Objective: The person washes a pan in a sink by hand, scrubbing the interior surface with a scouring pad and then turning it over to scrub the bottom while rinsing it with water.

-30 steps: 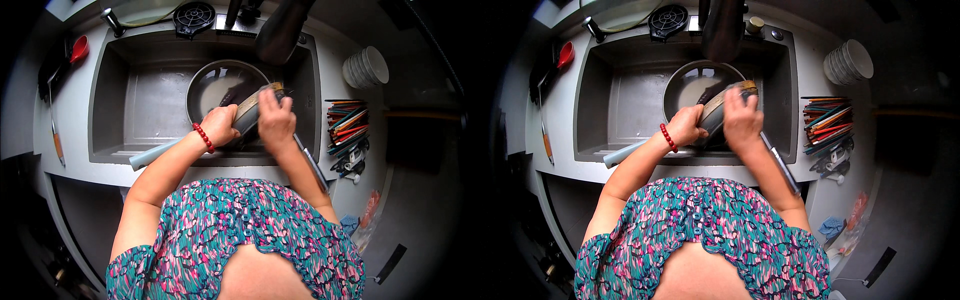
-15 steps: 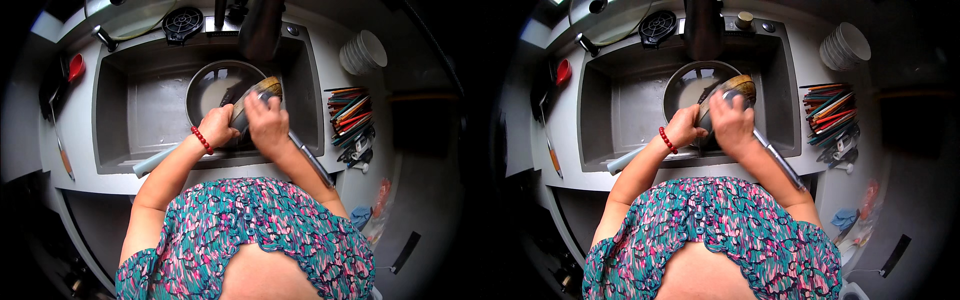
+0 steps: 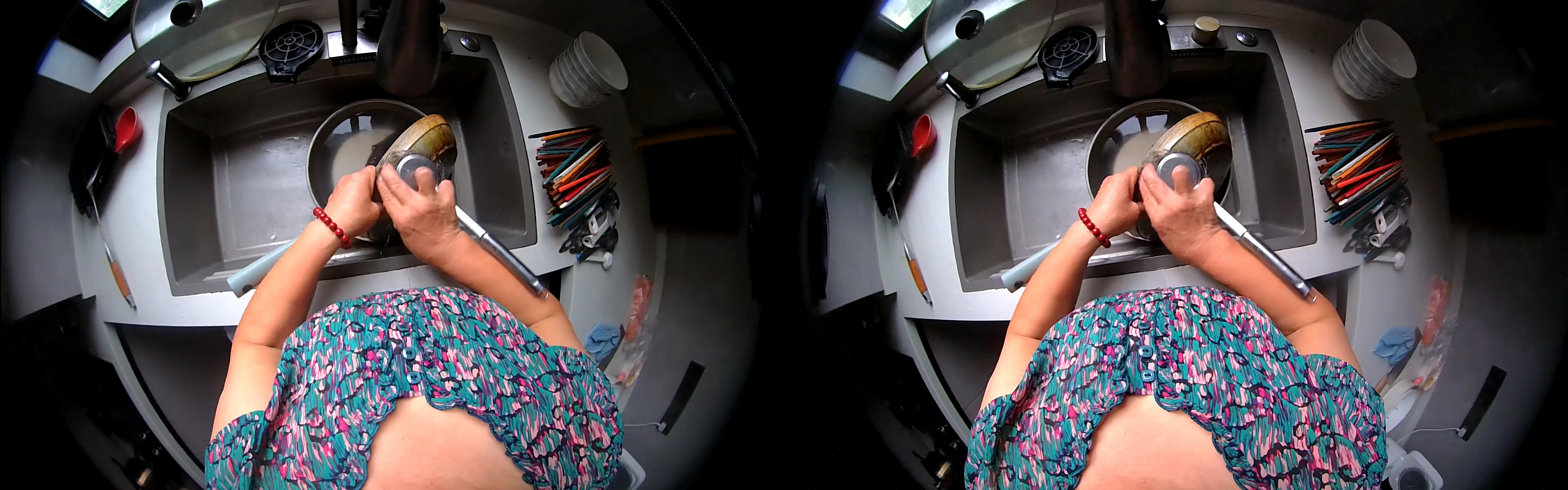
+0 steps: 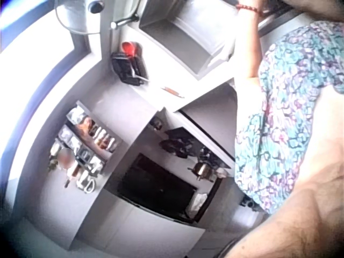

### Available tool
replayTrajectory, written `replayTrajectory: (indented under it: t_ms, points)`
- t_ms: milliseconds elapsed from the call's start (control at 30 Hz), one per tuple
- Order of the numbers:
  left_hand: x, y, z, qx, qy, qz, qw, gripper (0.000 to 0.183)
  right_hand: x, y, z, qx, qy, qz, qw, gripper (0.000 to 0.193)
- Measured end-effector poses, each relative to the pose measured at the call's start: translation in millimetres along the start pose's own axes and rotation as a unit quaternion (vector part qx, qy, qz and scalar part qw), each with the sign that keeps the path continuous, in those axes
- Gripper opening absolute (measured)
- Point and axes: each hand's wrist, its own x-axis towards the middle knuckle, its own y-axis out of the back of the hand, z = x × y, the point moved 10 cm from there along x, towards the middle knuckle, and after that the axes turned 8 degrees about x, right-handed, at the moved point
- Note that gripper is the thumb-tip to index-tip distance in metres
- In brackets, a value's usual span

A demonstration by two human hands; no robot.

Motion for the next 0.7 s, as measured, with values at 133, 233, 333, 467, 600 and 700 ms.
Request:
replayTrajectory:
  t_ms: [133, 233, 333, 467, 600, 700]
  points:
    - [-7.1, 4.5, 14.1, 0.011, 0.014, -0.026, 1.0, 0.037, 18.2, -6.9, 69.3, -0.003, -0.133, -0.01, 0.991, 0.034]
    - [-5.4, 2.6, 14.2, -0.002, 0.008, -0.032, 0.999, 0.038, 23.3, -9.8, 86.7, 0.038, -0.154, -0.025, 0.987, 0.032]
    - [-5.0, 4.1, 12.0, -0.002, 0.003, -0.037, 0.999, 0.038, 8.0, 0.3, 22.9, -0.041, -0.07, -0.013, 0.997, 0.036]
    - [-3.6, -0.1, 6.5, -0.052, -0.017, -0.038, 0.998, 0.04, 2.9, 5.1, 17.5, -0.008, -0.072, 0.022, 0.997, 0.036]
    - [-6.1, 1.9, 12.5, -0.021, 0.019, -0.074, 0.997, 0.039, 6.8, -16.3, 112.6, 0.099, -0.247, 0.003, 0.964, 0.033]
    - [-9.6, 5.1, 16.1, -0.026, 0.022, -0.083, 0.996, 0.038, 3.0, -16.0, 115.3, 0.108, -0.254, 0.0, 0.961, 0.035]
